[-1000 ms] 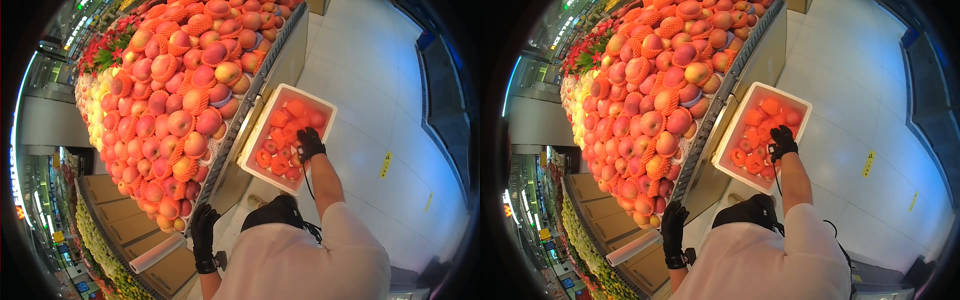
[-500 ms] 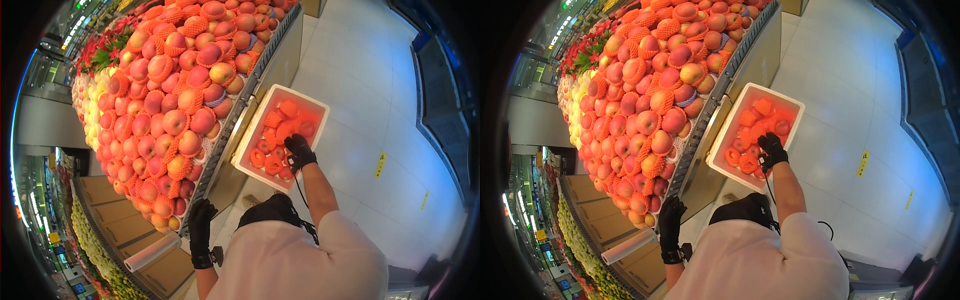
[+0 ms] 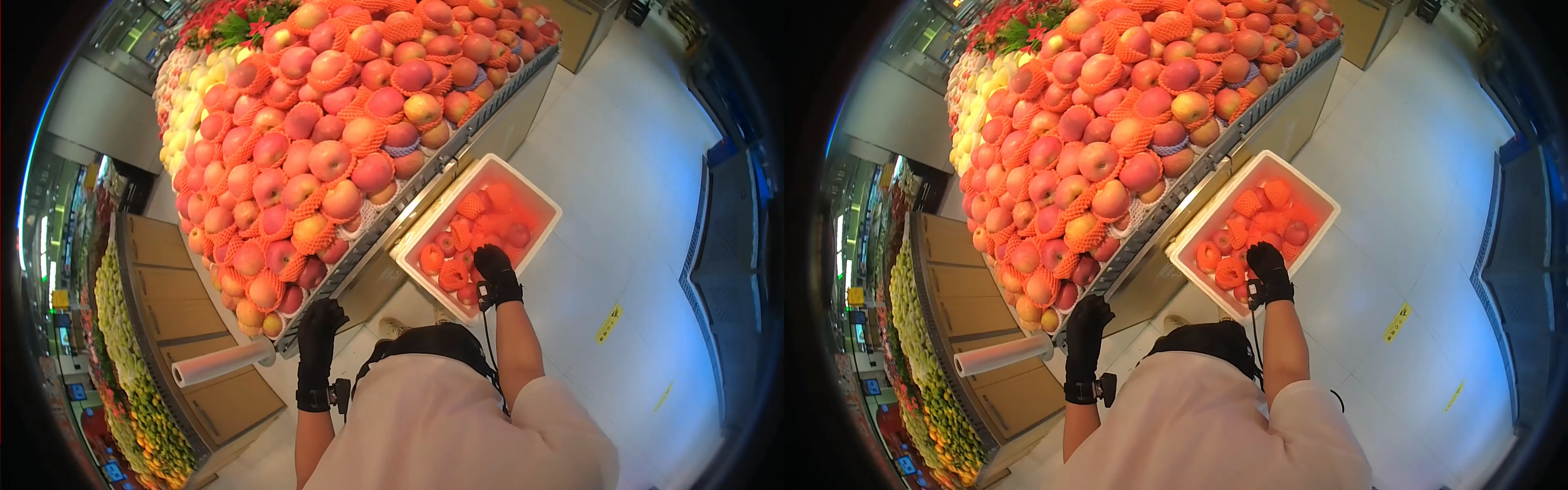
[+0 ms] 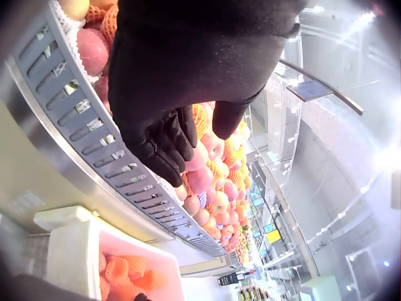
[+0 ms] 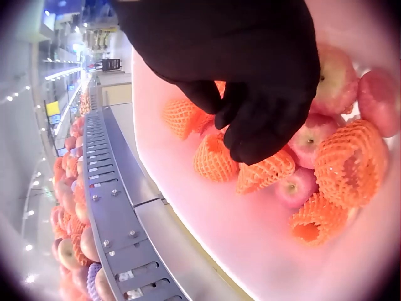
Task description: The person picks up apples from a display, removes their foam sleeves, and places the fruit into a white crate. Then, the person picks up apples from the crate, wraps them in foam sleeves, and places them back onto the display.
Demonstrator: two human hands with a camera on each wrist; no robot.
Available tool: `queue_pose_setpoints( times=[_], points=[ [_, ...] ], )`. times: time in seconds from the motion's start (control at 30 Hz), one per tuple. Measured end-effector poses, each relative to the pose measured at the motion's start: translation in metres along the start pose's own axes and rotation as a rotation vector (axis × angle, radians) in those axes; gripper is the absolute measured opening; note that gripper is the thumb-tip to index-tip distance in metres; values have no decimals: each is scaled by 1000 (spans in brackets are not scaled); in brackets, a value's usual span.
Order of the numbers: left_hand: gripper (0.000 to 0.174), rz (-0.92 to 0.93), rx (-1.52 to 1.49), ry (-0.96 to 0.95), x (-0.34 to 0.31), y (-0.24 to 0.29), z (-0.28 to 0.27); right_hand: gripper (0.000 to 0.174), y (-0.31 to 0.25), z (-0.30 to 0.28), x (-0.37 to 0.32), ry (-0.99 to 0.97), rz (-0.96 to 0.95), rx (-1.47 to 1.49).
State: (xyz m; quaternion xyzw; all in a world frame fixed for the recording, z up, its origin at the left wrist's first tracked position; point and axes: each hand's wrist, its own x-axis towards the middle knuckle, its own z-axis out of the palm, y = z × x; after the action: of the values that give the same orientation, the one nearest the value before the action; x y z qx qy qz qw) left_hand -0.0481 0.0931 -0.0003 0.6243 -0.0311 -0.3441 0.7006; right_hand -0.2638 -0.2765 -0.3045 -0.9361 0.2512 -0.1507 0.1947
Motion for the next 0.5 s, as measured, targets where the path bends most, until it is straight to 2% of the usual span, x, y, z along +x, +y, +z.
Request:
queue_pose_setpoints(
  times=[0.1, 0.13, 0.2, 0.3, 0.37, 0.43, 0.5],
  points=[
    [35, 66, -303, -108, 0, -10, -16, 14, 12, 11, -5, -42, -134, -208],
    [35, 93, -302, -95, 0, -13, -21, 14, 13, 12, -8, -24, -232, -424],
    [32, 132, -375, -106, 1, -16, -28, 17, 15, 22, -12, -73, -155, -391],
    [29, 151, -490, -128, 7, -18, -37, 25, 24, 12, -13, -69, -113, 40],
    [28, 152, -568, -156, 11, -21, -44, 22, 26, 9, -18, -59, -54, 251],
    [27, 163, -647, -199, 14, -23, -48, 20, 34, 13, -25, -67, 16, 322],
    [27, 166, -623, -94, 10, -21, -45, 18, 51, 22, -26, -103, 24, 241]
  ],
)
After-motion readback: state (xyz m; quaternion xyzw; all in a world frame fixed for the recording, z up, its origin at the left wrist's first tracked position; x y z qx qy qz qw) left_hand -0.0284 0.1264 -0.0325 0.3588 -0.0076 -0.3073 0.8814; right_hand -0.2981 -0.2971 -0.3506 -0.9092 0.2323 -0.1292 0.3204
